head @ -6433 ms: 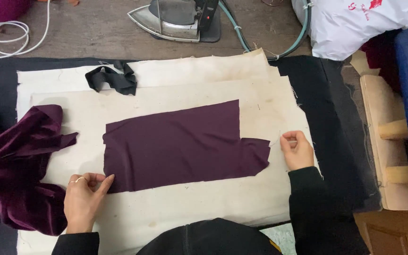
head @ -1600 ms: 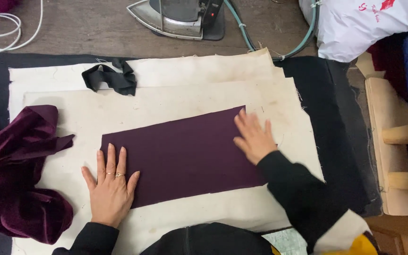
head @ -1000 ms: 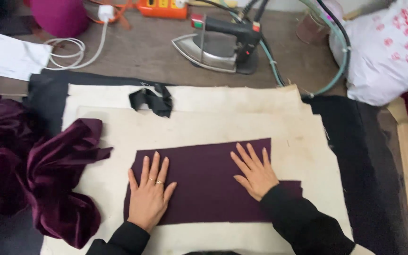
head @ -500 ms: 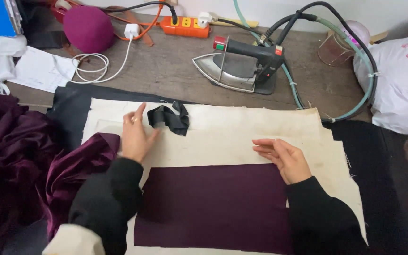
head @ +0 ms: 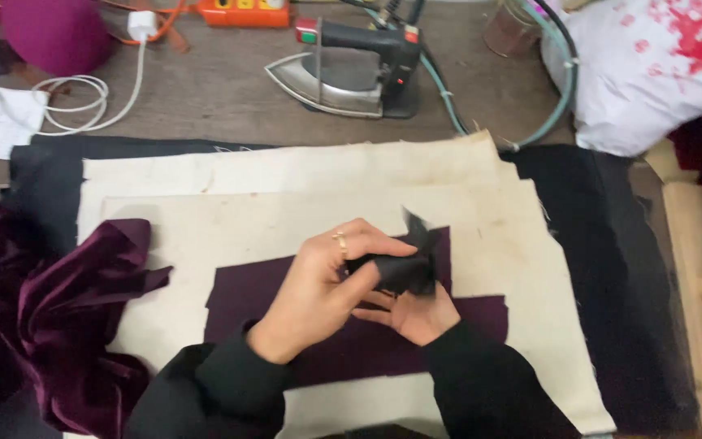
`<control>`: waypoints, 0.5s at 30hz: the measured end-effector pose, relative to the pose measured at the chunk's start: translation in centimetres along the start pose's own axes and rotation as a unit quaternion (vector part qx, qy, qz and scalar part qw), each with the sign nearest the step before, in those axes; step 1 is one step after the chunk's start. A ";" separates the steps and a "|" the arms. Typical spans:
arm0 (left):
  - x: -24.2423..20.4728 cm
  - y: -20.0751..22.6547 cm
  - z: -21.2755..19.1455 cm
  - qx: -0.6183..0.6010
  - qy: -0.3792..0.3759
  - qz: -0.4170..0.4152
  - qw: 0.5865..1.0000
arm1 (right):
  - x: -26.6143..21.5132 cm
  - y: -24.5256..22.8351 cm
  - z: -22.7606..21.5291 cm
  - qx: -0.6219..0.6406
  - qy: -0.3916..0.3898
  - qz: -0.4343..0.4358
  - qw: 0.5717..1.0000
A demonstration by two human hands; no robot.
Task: Arranging and aligning cut fabric pieces on a workspace, then retrieving more pieces from a cabinet.
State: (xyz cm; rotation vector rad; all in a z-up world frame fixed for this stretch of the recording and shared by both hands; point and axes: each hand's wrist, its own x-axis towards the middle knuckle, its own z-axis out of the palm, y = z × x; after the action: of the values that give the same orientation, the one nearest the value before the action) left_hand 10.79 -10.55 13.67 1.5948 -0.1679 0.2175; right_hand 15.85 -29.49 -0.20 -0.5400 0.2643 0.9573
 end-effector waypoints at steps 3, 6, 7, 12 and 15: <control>-1.9 -0.4 -0.3 0.057 0.001 0.001 0.998 | -2.4 0.4 1.4 0.103 -0.024 0.014 0.994; -4.8 -2.6 -1.8 0.141 0.007 -0.045 0.989 | -3.2 -0.5 -2.8 0.011 0.028 -0.025 0.999; -5.5 -3.3 -2.4 0.142 0.002 -0.044 0.989 | -4.0 -0.6 -2.3 0.014 0.028 -0.029 0.999; -9.6 -9.0 -5.4 0.260 0.038 -0.203 0.943 | -8.1 -0.3 0.2 -0.150 0.196 -0.067 0.967; -11.0 -10.7 -6.6 0.290 0.049 -0.244 0.924 | -9.5 0.1 0.7 -0.204 0.237 -0.087 0.946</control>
State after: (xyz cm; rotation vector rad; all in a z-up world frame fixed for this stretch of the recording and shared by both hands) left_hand 2.47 -3.87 0.83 2.1498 0.4119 -0.0534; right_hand 10.40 -35.72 4.58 -1.1615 0.4437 0.6981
